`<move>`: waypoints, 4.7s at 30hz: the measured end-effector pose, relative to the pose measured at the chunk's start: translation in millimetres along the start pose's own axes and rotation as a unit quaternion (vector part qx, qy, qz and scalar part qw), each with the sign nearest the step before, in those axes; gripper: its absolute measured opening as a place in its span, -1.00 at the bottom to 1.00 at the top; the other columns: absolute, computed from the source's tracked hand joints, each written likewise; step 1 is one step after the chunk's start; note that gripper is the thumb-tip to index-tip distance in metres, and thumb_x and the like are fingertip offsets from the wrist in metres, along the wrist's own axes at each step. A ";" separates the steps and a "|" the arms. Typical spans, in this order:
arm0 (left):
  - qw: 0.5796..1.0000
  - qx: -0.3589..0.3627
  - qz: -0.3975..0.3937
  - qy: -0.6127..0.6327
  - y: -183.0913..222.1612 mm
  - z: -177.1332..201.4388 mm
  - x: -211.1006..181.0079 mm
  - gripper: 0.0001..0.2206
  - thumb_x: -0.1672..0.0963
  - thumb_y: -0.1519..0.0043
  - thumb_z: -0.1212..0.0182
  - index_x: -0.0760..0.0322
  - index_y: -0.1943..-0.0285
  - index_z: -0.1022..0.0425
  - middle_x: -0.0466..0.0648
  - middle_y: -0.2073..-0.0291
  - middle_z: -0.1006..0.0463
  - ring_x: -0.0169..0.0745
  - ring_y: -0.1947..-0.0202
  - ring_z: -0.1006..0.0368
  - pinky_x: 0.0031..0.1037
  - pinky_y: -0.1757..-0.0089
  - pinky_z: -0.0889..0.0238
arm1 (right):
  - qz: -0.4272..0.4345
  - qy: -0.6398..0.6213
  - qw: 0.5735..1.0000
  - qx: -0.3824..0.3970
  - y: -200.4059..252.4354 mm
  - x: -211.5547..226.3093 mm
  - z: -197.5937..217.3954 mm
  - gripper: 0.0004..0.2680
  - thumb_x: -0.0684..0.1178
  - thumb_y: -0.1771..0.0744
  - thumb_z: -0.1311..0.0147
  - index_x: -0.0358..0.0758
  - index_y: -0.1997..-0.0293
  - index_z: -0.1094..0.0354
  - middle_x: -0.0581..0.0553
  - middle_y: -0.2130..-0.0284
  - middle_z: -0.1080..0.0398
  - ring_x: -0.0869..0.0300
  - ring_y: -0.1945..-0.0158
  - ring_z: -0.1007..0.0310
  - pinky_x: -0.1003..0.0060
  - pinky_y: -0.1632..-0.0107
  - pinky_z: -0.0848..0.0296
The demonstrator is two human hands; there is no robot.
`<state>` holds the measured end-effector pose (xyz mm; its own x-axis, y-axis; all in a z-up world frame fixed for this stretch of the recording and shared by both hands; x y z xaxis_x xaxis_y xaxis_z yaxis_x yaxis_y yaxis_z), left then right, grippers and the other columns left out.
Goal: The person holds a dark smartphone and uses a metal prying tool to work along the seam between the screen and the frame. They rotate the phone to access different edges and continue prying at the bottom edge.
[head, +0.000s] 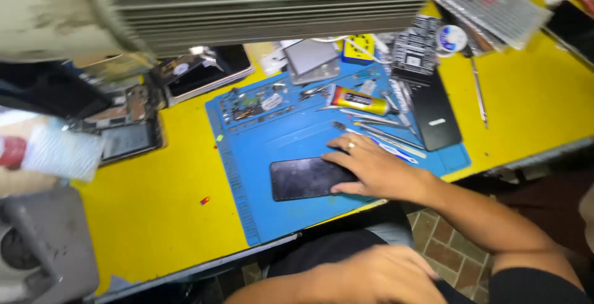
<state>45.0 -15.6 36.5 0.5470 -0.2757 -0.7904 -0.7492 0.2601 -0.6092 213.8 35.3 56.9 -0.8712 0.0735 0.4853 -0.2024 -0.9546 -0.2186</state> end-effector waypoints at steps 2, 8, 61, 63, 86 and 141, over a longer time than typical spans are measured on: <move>0.991 -0.063 0.043 -0.113 -12.5 61.8 -31.6 -0.81 0.04 -0.42 -0.14 0.16 0.05 -0.61 -0.18 0.10 -0.64 -0.15 0.05 -0.60 -0.21 -0.21 -0.44 | -0.010 0.001 1.000 0.008 3.3 2.8 -7.0 -0.59 0.13 -0.28 -0.28 -0.27 -0.15 -0.34 -0.32 -0.04 -0.37 -0.20 -0.16 -0.35 -0.05 -0.12 -0.36; 0.861 -0.279 0.117 -0.409 30.3 165.7 -74.0 -0.93 0.20 -0.21 -0.34 0.18 0.18 -0.68 -0.17 0.34 -0.69 -0.12 0.31 -0.64 -0.26 0.08 -0.47 | -0.080 -0.037 0.996 0.015 7.9 -10.4 -27.9 -0.45 0.13 -0.19 -0.42 -0.23 -0.26 -0.31 -0.19 0.11 -0.36 -0.10 -0.04 -0.39 0.03 -0.10 -0.40; 0.649 -0.531 0.057 0.542 -19.9 245.5 -23.1 -0.58 -0.17 -0.33 -0.12 0.09 -0.11 -0.54 0.05 0.00 -0.59 0.12 -0.18 -0.41 0.21 -0.17 -0.17 | 0.009 -0.229 0.913 -0.338 -25.3 57.8 127.8 -0.51 -0.09 -0.21 -0.32 -0.35 -0.22 -0.17 -0.51 -0.06 -0.39 -0.20 -0.10 -0.64 0.09 -0.14 -0.73; 0.656 -0.534 0.056 0.530 -18.7 246.9 -23.3 -0.57 -0.18 -0.32 -0.10 0.06 -0.09 -0.55 0.02 0.01 -0.60 0.10 -0.14 -0.43 0.16 -0.12 -0.19 | 0.043 -0.272 0.912 -0.304 -24.6 67.0 114.1 -0.47 -0.16 -0.19 -0.41 -0.27 -0.25 -0.19 -0.45 -0.15 -0.36 -0.23 -0.22 -0.61 -0.02 -0.29 -0.77; 0.730 -0.504 0.018 0.462 -49.9 251.5 -42.9 -0.35 -0.27 -0.36 0.10 0.29 -0.22 -0.42 0.17 0.08 -0.50 0.05 0.21 -0.46 -0.24 0.17 -0.33 | 0.095 -0.273 0.863 -0.414 -60.0 6.4 147.0 -0.64 -0.13 -0.39 0.12 -0.05 -0.39 -0.03 -0.16 -0.37 -0.03 -0.19 -0.41 -0.12 -0.31 -0.56 -0.25; 0.708 -0.145 0.041 0.690 -21.8 219.0 8.6 -0.32 -0.11 -0.45 0.29 0.35 -0.64 0.28 0.01 0.50 -0.18 -0.12 0.62 -0.18 -0.33 0.43 -0.16 | -0.157 -0.543 0.790 -0.239 7.4 -4.6 -29.1 -0.87 -0.29 -0.35 -0.03 -0.59 0.09 -0.45 -0.35 0.41 -0.49 0.09 0.32 -0.60 0.22 0.17 -0.58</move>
<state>147.8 179.0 29.0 -0.2381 -0.9644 0.1154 -0.9119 0.1811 -0.3682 203.3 36.3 28.5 0.0995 -0.2545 0.9619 -0.7041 -0.7011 -0.1126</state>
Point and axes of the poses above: each hand's wrist, its own y-axis away from the middle knuckle, its own z-axis out of the back of the hand, x = y × z, the point moved 6 cm from there along -y, towards the middle knuckle
